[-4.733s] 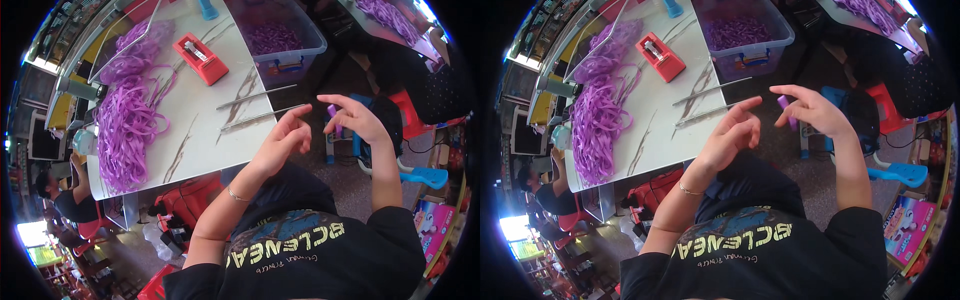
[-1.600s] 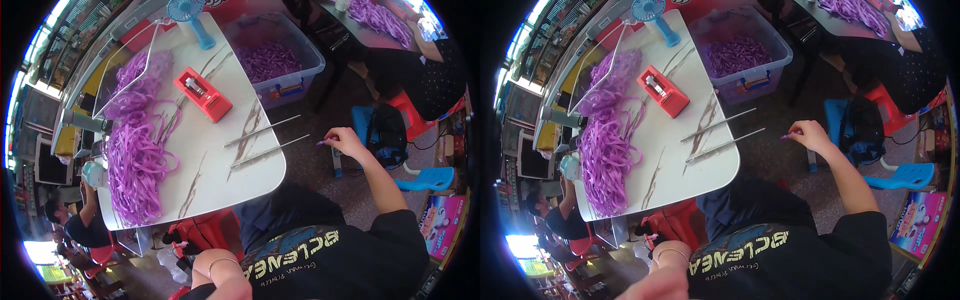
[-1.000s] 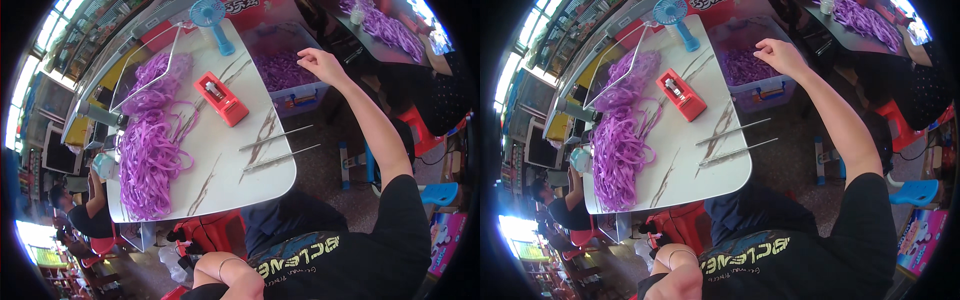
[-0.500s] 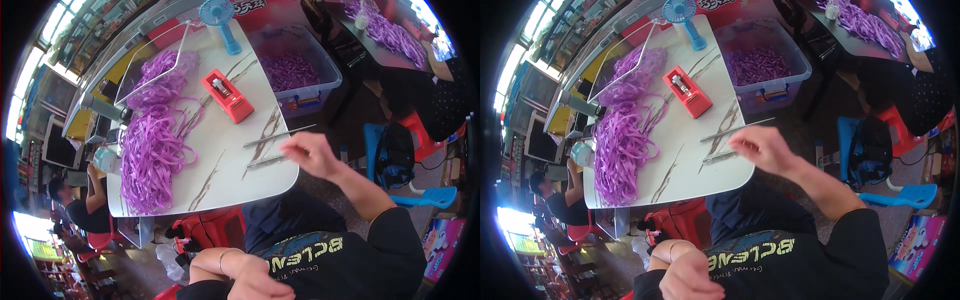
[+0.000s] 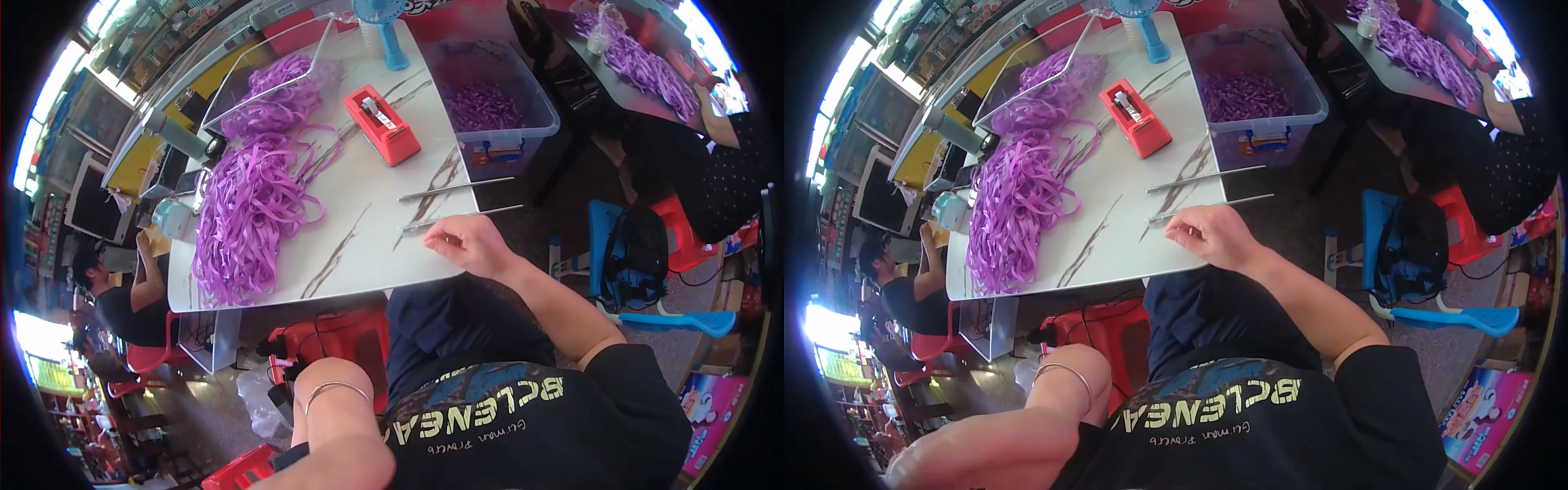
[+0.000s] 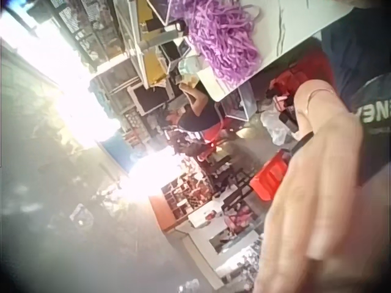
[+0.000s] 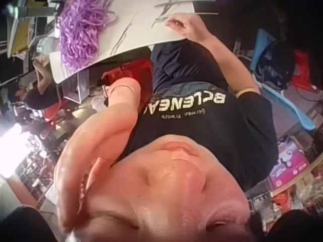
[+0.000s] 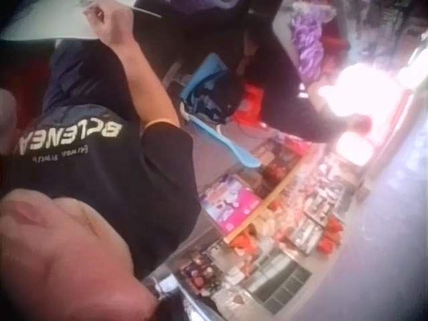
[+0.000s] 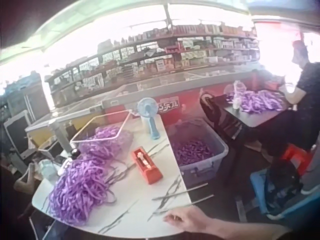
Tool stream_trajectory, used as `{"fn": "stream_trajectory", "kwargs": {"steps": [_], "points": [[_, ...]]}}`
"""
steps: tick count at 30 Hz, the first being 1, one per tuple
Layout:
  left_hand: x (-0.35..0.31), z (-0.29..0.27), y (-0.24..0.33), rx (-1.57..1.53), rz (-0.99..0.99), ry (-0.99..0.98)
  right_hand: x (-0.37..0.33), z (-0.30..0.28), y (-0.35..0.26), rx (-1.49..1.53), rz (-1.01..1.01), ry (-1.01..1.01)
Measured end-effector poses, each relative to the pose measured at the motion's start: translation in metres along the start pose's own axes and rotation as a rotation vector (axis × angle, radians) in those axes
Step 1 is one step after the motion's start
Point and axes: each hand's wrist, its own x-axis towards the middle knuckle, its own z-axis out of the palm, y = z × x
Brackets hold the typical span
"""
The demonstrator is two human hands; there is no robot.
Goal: Wrapping purple plastic ribbon strips around a metal jig and securing them with tape.
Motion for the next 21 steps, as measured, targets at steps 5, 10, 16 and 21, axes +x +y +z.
{"fn": "stream_trajectory", "kwargs": {"steps": [5, 10, 16, 21], "points": [[0.008, 0.019, 0.011, -0.145, 0.183, -0.088, 0.001, -0.003, 0.000, 0.049, 0.010, -0.021], [-0.020, 0.000, 0.063, 0.165, -0.405, -0.120, -0.002, -0.004, 0.009, 0.192, 0.028, -0.022], [-0.089, -0.076, 0.028, 1.075, -0.944, -0.264, -0.030, -0.025, 0.010, 0.446, 0.102, 0.164], [-0.137, -0.134, 0.003, 1.160, -0.953, -0.502, -0.121, -0.062, 0.041, 0.269, 0.384, 0.231]]}}
